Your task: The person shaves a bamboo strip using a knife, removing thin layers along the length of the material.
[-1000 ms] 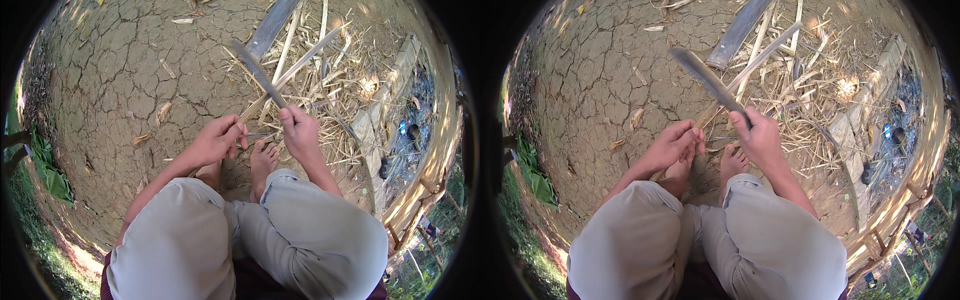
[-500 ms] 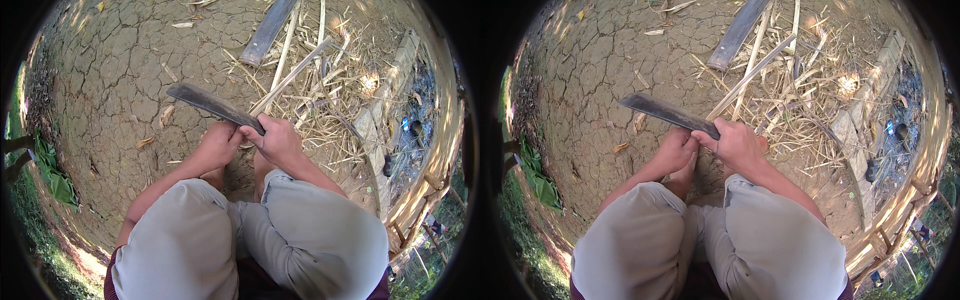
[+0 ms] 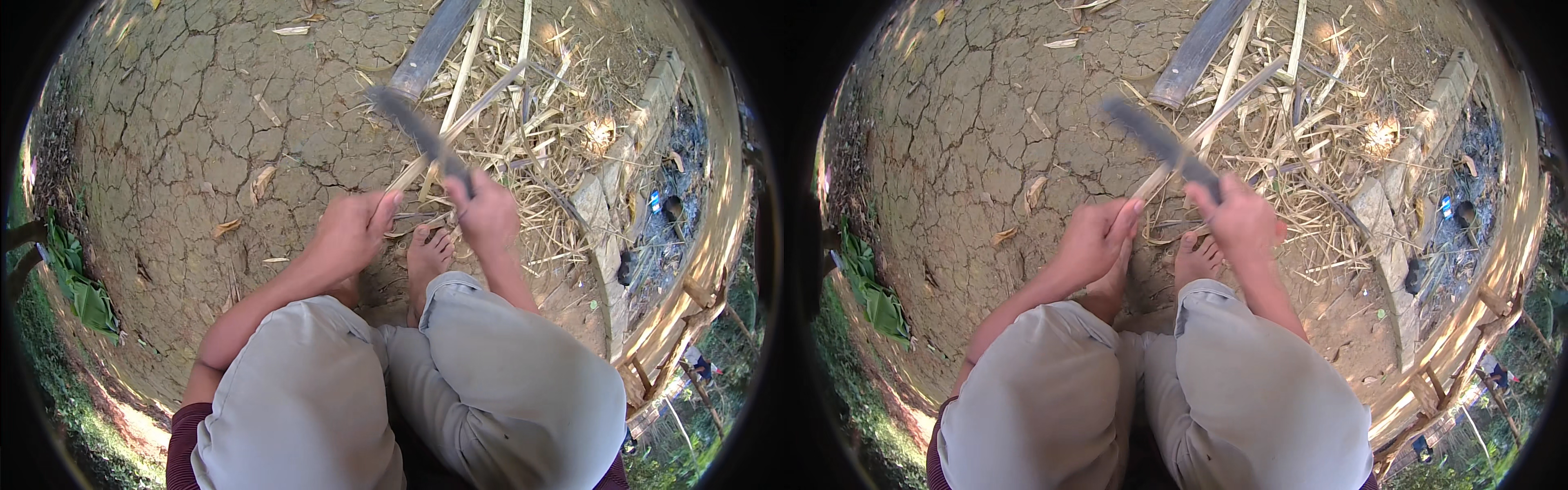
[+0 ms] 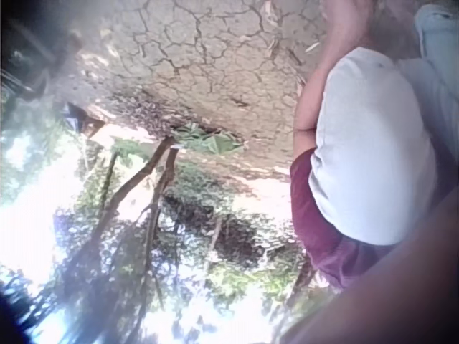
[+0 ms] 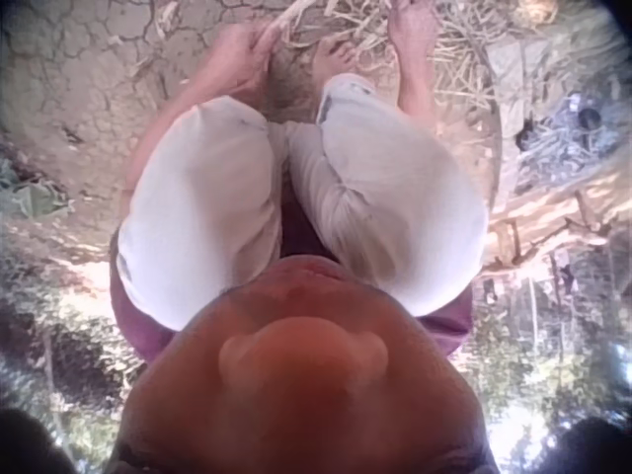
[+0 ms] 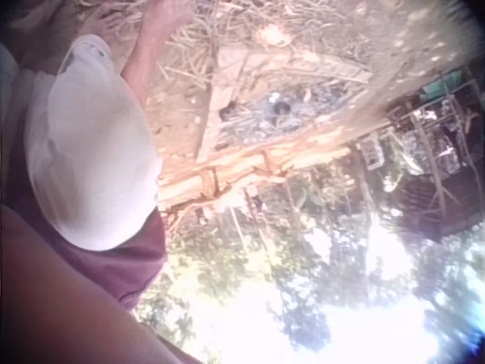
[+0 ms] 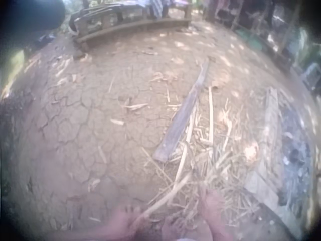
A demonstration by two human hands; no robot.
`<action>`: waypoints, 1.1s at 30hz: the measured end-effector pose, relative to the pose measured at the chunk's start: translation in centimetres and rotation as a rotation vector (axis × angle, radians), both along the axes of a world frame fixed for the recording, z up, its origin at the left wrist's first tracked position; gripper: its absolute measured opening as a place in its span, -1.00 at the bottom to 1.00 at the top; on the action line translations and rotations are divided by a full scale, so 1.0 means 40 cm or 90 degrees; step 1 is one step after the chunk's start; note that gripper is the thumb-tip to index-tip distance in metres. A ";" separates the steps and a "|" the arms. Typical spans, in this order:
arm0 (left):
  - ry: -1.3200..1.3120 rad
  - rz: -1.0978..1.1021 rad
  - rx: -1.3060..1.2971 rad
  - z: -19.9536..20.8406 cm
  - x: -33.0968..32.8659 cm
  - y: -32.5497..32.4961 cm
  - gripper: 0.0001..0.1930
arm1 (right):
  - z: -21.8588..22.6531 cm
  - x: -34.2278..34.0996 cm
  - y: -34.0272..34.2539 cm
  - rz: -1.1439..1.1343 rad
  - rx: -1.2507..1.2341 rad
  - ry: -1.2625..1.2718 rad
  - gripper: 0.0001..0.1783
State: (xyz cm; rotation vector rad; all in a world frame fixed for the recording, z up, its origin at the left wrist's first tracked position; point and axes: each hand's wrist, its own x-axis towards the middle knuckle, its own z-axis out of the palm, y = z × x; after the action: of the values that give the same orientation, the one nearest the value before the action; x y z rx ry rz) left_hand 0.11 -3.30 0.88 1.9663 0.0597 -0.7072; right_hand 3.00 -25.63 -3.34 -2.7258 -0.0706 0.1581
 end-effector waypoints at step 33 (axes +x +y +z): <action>0.230 0.132 -0.213 -0.023 0.024 0.003 -0.77 | 0.030 -0.028 0.070 0.193 0.226 0.012 -0.32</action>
State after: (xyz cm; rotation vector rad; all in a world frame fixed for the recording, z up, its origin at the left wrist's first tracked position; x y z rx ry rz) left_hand 1.08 -3.19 -0.05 1.4739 0.3383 -0.8660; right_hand 1.86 -22.85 -2.12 -2.3451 -0.4620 0.2329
